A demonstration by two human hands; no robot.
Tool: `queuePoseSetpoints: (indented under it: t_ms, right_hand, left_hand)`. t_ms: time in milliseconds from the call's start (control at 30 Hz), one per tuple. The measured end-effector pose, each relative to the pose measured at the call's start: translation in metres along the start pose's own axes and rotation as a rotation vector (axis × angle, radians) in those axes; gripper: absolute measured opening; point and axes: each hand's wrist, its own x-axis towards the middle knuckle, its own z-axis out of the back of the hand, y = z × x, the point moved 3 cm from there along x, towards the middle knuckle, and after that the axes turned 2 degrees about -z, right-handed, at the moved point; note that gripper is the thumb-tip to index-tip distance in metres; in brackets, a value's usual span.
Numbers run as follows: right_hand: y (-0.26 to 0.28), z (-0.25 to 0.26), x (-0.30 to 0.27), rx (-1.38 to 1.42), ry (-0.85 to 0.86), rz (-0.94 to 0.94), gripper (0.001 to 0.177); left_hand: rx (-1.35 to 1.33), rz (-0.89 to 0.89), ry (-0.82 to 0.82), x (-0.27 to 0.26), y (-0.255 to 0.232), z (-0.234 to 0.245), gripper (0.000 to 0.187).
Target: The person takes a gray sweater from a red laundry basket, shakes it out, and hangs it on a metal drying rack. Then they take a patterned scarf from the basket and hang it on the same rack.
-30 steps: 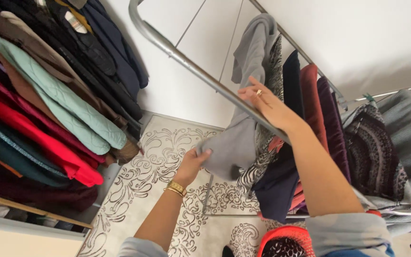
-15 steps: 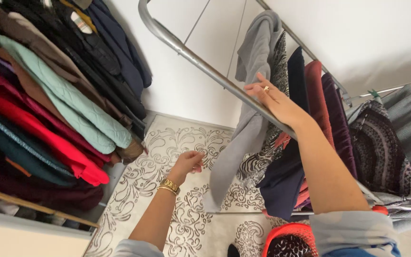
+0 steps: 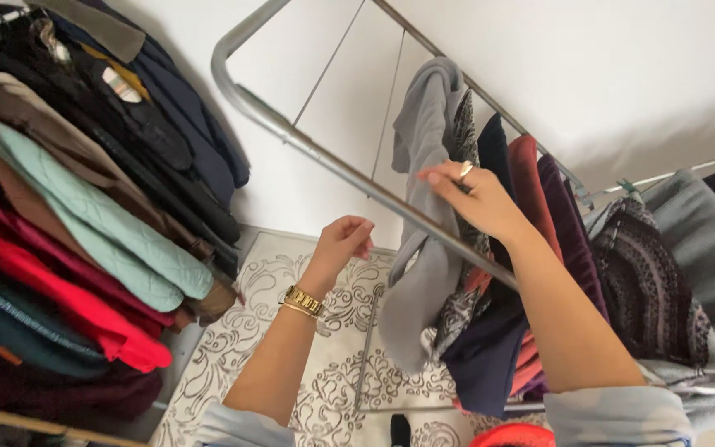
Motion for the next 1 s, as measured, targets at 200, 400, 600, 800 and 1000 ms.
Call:
queuePoseSetpoints:
  t_ms: [200, 400, 600, 800, 1000]
  right_hand:
    - [-0.049, 0.048, 0.041, 0.057, -0.211, -0.021, 0.020]
    - [-0.124, 0.091, 0.104, 0.059, -0.270, -0.151, 0.019]
    - [-0.177, 0.112, 0.151, 0.082, -0.279, -0.053, 0.020]
    - [-0.218, 0.121, 0.195, -0.020, -0.328, -0.132, 0.020]
    - [-0.237, 0.118, 0.215, -0.016, -0.316, -0.201, 0.026]
  left_hand:
    - [-0.001, -0.146, 0.039, 0.063, -0.040, -0.043, 0.030]
    - [0.139, -0.358, 0.059, 0.154, -0.064, -0.086, 0.028]
    - [0.263, -0.442, 0.089, 0.209, -0.092, -0.117, 0.029]
    - [0.432, -0.537, 0.127, 0.274, -0.088, -0.128, 0.035]
    - [0.513, -0.519, 0.161, 0.314, -0.062, -0.129, 0.044]
